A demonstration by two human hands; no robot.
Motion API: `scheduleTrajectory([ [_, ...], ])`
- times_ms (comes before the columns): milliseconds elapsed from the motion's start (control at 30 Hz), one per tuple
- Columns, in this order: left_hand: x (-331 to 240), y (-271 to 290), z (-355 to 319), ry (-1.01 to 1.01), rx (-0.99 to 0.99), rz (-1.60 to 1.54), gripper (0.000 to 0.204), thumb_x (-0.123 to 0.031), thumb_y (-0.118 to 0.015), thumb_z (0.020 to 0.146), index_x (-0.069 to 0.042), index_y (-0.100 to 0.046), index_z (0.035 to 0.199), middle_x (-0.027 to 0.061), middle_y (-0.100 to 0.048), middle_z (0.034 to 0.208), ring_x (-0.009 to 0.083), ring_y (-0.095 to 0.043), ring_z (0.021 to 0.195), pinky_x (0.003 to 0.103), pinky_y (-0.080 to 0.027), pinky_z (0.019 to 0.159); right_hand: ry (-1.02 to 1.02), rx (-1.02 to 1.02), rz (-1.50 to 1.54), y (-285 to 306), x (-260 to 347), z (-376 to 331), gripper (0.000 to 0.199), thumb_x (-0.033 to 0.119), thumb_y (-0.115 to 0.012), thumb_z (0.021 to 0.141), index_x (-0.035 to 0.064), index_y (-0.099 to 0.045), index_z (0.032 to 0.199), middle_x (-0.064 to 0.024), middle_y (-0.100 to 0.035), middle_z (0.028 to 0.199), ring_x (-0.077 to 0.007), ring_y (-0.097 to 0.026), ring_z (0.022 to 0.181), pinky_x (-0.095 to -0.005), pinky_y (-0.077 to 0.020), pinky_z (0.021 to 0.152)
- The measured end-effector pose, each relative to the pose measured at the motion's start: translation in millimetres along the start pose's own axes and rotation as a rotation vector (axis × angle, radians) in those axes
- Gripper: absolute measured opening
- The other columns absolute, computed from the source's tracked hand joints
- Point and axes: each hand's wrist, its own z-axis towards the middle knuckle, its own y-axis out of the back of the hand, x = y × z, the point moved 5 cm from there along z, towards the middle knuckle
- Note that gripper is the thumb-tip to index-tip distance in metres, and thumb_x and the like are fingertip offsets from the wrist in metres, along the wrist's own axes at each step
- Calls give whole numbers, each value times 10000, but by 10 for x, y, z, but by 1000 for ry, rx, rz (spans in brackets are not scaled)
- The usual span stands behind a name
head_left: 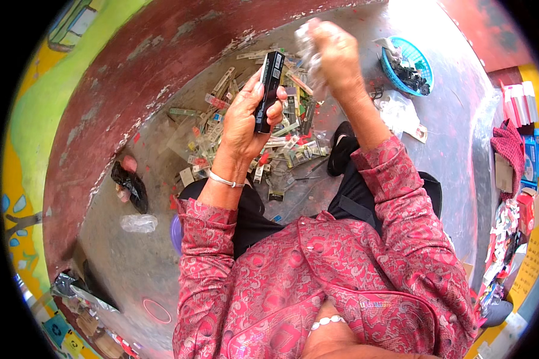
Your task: The person cleans a flashlight by wiping it with a white cloth and then places it into a container filled with other flashlights.
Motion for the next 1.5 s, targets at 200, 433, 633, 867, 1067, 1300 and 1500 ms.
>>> scheduleTrajectory([
  [200,56,-8,-48,-103,-123,789,310,-165,-428,915,-36,-456,1196,-6,-512,747,47,-419,553,177,-339,484,378,286,-1082,-427,102,-298,258,325,-520,826,74,-533,764,-107,-533,741,-315,-587,673,-380,-487,558],
  [433,107,138,0,-35,-224,488,494,-375,-362,936,-35,-375,1295,35,-528,777,74,-434,567,205,-388,500,367,151,-975,-123,245,-111,240,305,-507,837,72,-565,828,-126,-582,788,-317,-581,741,-416,-473,600],
  [633,109,181,-49,-91,-481,341,680,-621,-227,873,-57,-505,1134,13,-582,832,79,-504,621,226,-398,461,150,631,-581,-582,-23,-529,288,295,-497,863,21,-585,870,-114,-594,830,-231,-585,731,-332,-465,674],
  [867,-12,230,34,46,-206,134,451,-363,-385,930,42,-457,1114,149,-575,929,128,-546,707,200,-465,492,-277,51,233,122,112,-14,270,249,-547,847,11,-616,739,5,-587,676,-74,-501,599,-252,-436,573],
  [1067,112,323,85,47,-145,-303,330,-177,-426,923,72,-437,1140,180,-533,1048,191,-535,839,276,-485,720,26,-63,-299,40,161,-93,303,272,-548,825,14,-594,673,-97,-579,580,-169,-527,517,-300,-417,512],
  [1300,241,434,113,-8,-406,-144,220,-177,-436,920,-31,-521,1060,55,-591,965,152,-573,921,289,-470,807,246,302,-797,-550,-91,-408,300,281,-460,852,11,-569,781,-171,-583,768,-350,-568,737,-421,-454,649],
  [1500,-34,478,26,-43,-267,-84,271,-191,-448,912,-11,-493,1109,56,-568,875,143,-559,813,296,-475,744,-144,909,-320,-564,82,-619,316,288,-522,835,1,-651,804,-109,-624,681,-170,-569,639,-313,-466,657],
])
